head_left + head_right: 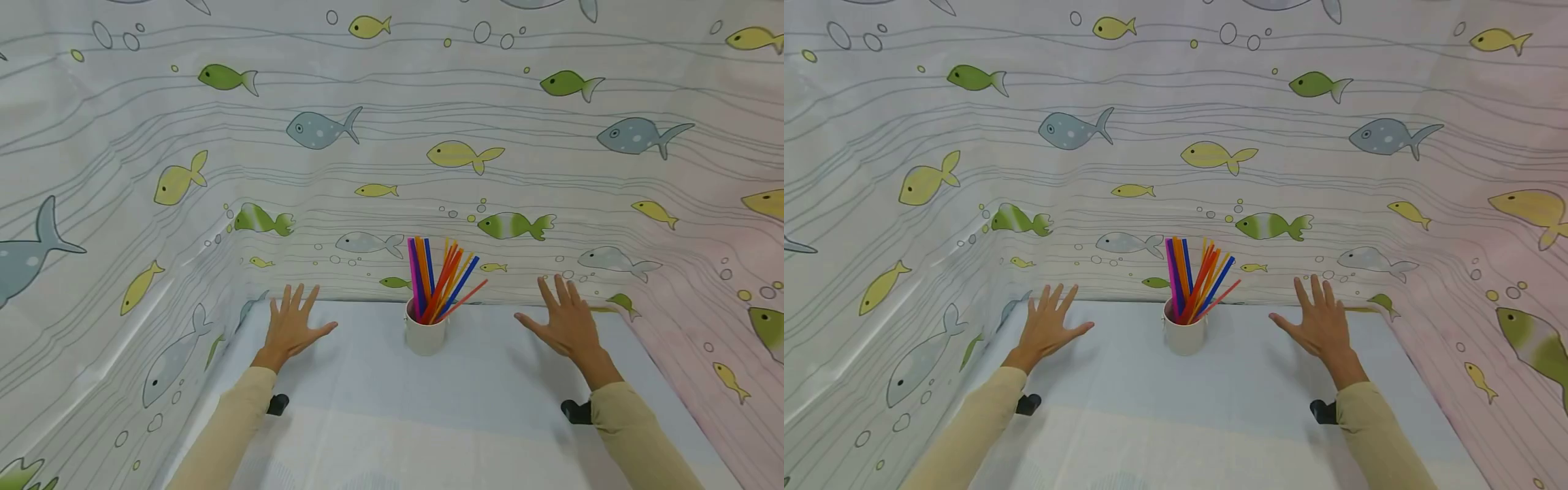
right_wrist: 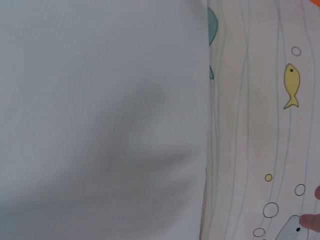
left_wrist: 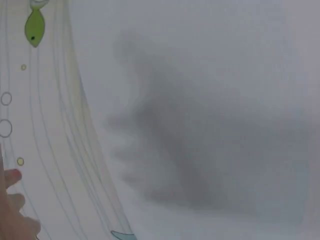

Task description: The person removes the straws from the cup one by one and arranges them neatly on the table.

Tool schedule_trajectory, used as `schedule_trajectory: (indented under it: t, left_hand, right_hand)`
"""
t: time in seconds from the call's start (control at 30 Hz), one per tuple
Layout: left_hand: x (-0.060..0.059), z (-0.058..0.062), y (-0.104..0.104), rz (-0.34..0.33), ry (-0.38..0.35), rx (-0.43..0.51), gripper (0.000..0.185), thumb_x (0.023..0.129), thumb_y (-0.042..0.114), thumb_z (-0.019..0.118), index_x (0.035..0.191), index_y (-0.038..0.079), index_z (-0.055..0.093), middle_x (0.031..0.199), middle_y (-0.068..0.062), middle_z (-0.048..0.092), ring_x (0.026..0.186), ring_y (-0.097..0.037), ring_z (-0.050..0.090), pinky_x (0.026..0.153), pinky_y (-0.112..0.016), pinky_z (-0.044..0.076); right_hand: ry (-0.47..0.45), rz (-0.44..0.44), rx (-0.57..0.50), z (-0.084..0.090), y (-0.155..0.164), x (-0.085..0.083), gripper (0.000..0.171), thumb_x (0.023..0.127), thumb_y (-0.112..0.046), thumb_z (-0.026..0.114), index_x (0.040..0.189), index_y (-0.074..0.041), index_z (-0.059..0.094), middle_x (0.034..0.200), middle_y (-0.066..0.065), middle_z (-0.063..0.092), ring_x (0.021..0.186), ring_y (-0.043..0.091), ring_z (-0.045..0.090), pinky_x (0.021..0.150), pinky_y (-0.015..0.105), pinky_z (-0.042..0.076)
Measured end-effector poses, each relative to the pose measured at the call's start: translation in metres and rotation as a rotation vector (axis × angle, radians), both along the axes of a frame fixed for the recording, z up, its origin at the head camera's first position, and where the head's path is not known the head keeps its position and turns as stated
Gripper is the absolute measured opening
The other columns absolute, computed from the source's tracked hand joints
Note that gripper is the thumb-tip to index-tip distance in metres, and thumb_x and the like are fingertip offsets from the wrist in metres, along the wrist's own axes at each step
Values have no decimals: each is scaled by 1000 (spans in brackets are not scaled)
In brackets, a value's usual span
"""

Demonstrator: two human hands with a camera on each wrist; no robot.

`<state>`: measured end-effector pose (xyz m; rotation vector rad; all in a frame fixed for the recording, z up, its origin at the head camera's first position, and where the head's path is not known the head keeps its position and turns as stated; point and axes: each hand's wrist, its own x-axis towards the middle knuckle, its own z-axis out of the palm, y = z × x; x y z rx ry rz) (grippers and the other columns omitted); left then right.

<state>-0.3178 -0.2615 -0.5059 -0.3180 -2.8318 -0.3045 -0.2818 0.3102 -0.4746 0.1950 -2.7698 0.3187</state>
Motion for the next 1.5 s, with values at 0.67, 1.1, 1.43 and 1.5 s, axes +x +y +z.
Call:
schedule_trajectory:
  t: [0.67, 1.1, 1.43, 1.5]
  left_hand:
    - [-18, 17, 143, -258, -203, 875, 87, 79, 32, 83, 147, 2, 37, 137, -13, 52, 129, -24, 47, 108, -34, 39]
    - [-15, -8, 178, -342, -241, 944, 87, 78, 19, 84, 147, 0, 34, 138, -20, 49, 129, -28, 47, 106, -40, 41]
    - [-16, -11, 192, -356, -244, 982, 96, 76, 16, 86, 151, 0, 27, 139, -11, 49, 131, -24, 47, 106, -35, 40]
    - [-17, -12, 193, -360, -233, 979, 97, 75, 17, 86, 151, 0, 27, 139, -12, 49, 131, -25, 46, 106, -35, 40]
  right_hand:
    - [-61, 165, -890, 24, -108, -40, 33, 92, -17, 69, 120, 0, 65, 109, 15, 69, 99, 27, 67, 76, 22, 58]
    - [-212, 149, -1087, 3, -132, -41, 36, 91, -26, 72, 117, -2, 65, 112, 15, 67, 100, 27, 67, 91, 43, 54]
    - [-217, 147, -1108, -2, -142, -43, 31, 90, -24, 73, 110, -1, 68, 103, 14, 69, 91, 24, 69, 86, 35, 57]
    - [-214, 145, -1112, -4, -143, -44, 30, 89, -24, 73, 109, -1, 68, 102, 14, 70, 90, 23, 69, 86, 36, 57]
